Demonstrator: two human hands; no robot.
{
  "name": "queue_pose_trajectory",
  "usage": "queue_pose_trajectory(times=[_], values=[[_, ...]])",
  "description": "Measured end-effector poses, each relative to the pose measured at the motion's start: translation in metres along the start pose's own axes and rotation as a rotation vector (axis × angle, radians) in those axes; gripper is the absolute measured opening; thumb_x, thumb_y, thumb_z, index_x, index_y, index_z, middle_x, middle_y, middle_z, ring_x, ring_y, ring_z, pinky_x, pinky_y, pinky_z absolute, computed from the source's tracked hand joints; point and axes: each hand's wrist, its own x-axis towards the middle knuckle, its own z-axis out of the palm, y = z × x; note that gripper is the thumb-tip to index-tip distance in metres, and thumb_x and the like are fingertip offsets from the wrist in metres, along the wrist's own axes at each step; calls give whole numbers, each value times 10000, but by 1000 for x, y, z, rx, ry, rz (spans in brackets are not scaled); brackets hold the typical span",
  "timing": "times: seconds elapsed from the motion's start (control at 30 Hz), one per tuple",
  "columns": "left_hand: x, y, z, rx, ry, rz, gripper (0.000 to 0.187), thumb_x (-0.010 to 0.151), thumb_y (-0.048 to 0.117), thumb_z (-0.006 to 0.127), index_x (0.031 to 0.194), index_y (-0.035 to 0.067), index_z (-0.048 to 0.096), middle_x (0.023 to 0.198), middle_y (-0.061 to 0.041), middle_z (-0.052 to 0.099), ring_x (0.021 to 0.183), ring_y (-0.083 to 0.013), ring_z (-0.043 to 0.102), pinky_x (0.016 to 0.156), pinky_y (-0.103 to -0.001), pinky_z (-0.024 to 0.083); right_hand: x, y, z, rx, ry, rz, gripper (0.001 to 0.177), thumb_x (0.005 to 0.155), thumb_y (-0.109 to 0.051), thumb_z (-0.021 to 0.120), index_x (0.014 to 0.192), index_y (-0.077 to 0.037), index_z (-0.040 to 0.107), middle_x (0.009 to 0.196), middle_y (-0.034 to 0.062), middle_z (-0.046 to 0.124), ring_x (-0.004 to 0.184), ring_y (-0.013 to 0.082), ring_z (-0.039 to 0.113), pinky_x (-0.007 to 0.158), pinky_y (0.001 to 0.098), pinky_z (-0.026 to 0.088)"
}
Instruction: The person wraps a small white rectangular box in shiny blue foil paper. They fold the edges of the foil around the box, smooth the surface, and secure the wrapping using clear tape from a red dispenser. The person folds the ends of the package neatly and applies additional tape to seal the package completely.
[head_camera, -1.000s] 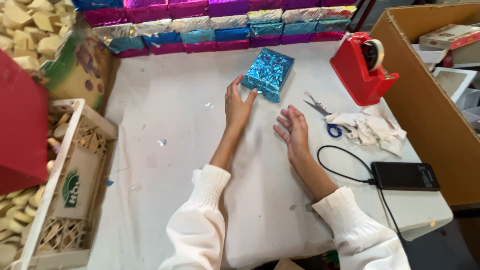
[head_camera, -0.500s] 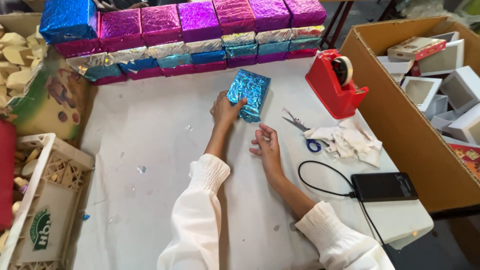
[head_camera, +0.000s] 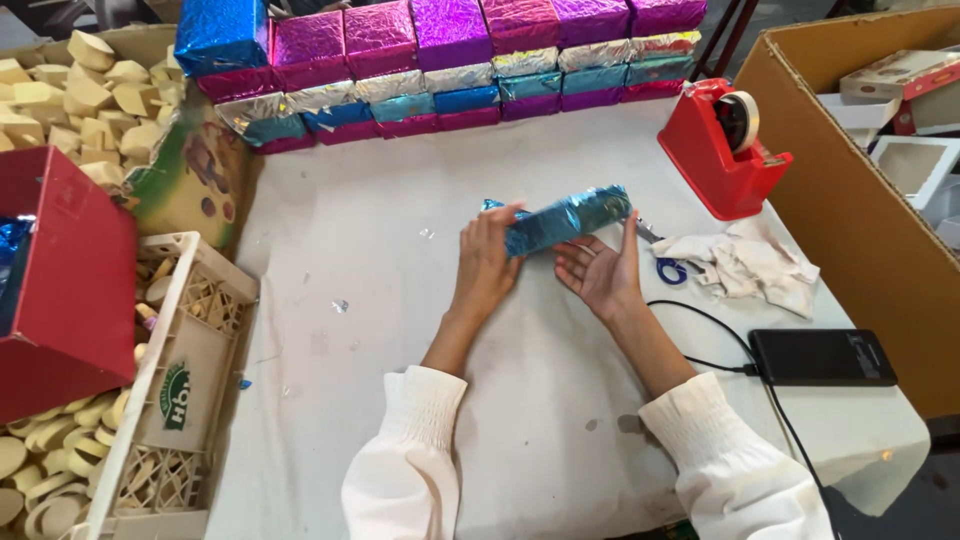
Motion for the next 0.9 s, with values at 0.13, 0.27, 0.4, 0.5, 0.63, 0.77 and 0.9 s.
queue_pose_trajectory(times=[0.13,0.27,0.4,0.5,0.63,0.77,0.9], values=[[-2,-3,-9,325,-17,244,727,802,-34,719,1462,220,547,1303,-69,605,1254,-247,552,1102,-392,412,-22,-12,25,53,-57,-6,1036,842,-950,336,1310,-74,629,1205,124,687,967,265,664,886,418,538],[5,-8,-24,668,151,701,525,976,128,743,1430,334,579,1312,56,596,1304,-121,494,1138,-382,376,-30,-12,45,-43,-38,-287,895,848,-801,395,1444,-140,485,1370,52,643,1246,222,641,1076,426,515],[8,-15,-39,769,323,753,441,1022,206,733,1421,314,577,1431,106,595,1338,-112,466,1117,-394,359,-25,-11,27,-252,-230,-352,808,970,-684,482,1422,-14,512,1276,153,680,1166,223,665,1008,361,521],[5,-30,-33,719,284,738,430,1038,163,764,1399,281,564,1407,88,610,1361,-131,478,1115,-394,384,-15,-2,13,-455,-260,-350,586,974,-274,714,1450,6,517,1267,111,643,1156,174,598,1011,330,477],[16,-19,-44,825,387,625,661,953,-34,755,1398,409,549,1316,26,609,1328,-133,453,1113,-385,390,-30,-10,36,-550,-264,-405,561,870,-68,704,1406,5,556,1230,61,654,1121,147,598,978,299,490],[33,-2,-62,169,206,-109,515,908,119,742,1374,165,528,1290,-88,665,1093,-185,646,864,-364,493,-22,-12,23,-659,-270,-449,537,842,-33,696,1364,11,579,1218,61,646,1155,145,588,1011,314,475],[27,-44,-45,-488,-116,-558,412,1176,304,421,1210,57,749,1045,-139,801,881,-232,795,760,-337,592,-14,-10,11,-612,-274,-377,509,892,-69,711,1373,-21,552,1240,60,605,1201,158,552,1067,326,426]])
